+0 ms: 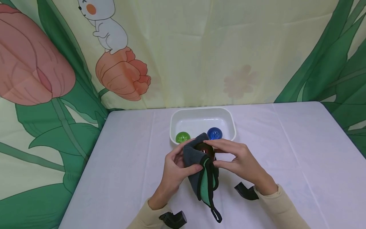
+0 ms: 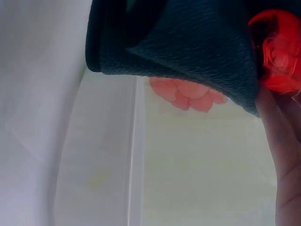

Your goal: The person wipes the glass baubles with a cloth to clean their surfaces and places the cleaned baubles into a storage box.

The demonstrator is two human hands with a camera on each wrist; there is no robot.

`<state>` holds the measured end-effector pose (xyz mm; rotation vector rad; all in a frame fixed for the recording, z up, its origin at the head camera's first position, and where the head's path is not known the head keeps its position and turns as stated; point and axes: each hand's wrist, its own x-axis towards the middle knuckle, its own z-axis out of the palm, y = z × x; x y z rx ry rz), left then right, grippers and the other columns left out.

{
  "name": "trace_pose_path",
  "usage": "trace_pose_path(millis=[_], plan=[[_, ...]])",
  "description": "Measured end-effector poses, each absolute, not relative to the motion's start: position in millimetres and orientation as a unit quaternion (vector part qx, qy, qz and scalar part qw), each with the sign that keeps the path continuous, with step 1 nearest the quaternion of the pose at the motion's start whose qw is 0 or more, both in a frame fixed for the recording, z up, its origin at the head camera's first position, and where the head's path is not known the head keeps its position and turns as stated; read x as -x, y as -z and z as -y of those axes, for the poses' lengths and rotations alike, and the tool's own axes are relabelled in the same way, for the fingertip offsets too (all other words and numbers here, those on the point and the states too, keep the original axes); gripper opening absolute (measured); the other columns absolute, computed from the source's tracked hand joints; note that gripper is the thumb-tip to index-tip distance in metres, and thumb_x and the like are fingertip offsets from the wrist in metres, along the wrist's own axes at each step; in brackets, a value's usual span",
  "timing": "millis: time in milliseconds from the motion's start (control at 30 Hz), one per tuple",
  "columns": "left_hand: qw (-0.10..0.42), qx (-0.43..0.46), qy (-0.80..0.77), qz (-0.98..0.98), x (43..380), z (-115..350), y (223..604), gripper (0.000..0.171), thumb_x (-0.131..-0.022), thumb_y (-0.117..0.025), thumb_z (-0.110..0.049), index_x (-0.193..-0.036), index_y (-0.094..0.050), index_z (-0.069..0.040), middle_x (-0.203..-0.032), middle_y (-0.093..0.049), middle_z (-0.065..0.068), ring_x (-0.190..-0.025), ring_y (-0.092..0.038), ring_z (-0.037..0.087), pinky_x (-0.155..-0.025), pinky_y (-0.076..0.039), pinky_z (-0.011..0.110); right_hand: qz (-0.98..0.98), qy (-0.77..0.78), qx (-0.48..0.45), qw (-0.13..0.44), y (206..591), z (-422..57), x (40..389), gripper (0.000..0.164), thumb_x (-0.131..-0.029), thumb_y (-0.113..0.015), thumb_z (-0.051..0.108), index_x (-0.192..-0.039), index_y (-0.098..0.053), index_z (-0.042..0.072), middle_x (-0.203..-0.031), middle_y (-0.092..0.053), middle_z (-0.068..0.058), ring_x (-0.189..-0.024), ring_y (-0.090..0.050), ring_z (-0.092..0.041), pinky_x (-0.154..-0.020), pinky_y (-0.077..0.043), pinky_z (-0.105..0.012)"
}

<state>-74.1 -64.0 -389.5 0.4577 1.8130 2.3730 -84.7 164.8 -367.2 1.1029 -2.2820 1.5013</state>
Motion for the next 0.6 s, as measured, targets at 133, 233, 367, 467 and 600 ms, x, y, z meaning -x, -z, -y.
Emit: trace_pose_path(millis=[133, 233, 367, 467, 600], plan=[[0.046, -0.161, -0.784, -0.598, 72.6, 64.1, 389.6, 0.069, -0.077, -0.083, -0.006, -0.138, -0.053, -0.001, -0.131, -0.061, 0.022, -0.114, -0.065, 0.021, -0.099, -0.052, 0.032, 0.771, -0.513, -0.368, 0.087, 367.8, -164.4, 83.8, 0.065, -0.072, -0.083, -0.006, -0.133, -0.061, 0.002, -0.131, -0.065, -0.013, -0.120, -0.062, -0.012, -0.092, -0.054, -0.025], [0.034, -0.161, -0.784, -0.599, 71.9, 64.1, 388.7, 0.068, -0.077, -0.082, -0.004, -0.138, -0.053, 0.000, -0.129, -0.062, 0.023, -0.112, -0.067, 0.021, -0.096, -0.054, 0.033, 0.781, -0.485, -0.380, 0.103, 366.8, -165.0, 83.2, 0.060, -0.081, -0.081, 0.009, -0.136, -0.059, 0.005, -0.136, -0.061, -0.011, -0.126, -0.057, -0.012, -0.099, -0.049, -0.022], [0.022, -0.161, -0.784, -0.599, 72.4, 63.9, 386.6, 0.069, -0.076, -0.082, -0.002, -0.138, -0.053, 0.001, -0.128, -0.062, 0.025, -0.111, -0.067, 0.022, -0.095, -0.054, 0.033, 0.773, -0.457, -0.413, 0.153, 361.8, -165.1, 83.5, 0.047, -0.091, -0.069, 0.029, -0.131, -0.063, 0.005, -0.135, -0.061, -0.011, -0.128, -0.055, -0.015, -0.100, -0.047, -0.019], [0.023, -0.161, -0.784, -0.600, 72.6, 64.3, 385.4, 0.069, -0.076, -0.082, -0.001, -0.138, -0.052, 0.001, -0.129, -0.062, 0.025, -0.112, -0.067, 0.022, -0.096, -0.053, 0.033, 0.753, -0.453, -0.440, 0.185, 359.3, -163.8, 85.1, 0.040, -0.094, -0.065, 0.029, -0.125, -0.068, 0.003, -0.132, -0.062, -0.013, -0.126, -0.056, -0.018, -0.098, -0.049, -0.020], [0.031, -0.168, -0.780, -0.602, 72.9, 65.1, 383.2, 0.070, -0.077, -0.081, -0.002, -0.140, -0.051, -0.001, -0.133, -0.059, 0.023, -0.116, -0.064, 0.023, -0.099, -0.051, 0.033, 0.740, -0.462, -0.448, 0.198, 360.0, -162.0, 87.0, 0.037, -0.093, -0.067, 0.024, -0.122, -0.069, 0.002, -0.129, -0.064, -0.014, -0.123, -0.058, -0.019, -0.096, -0.050, -0.020]])
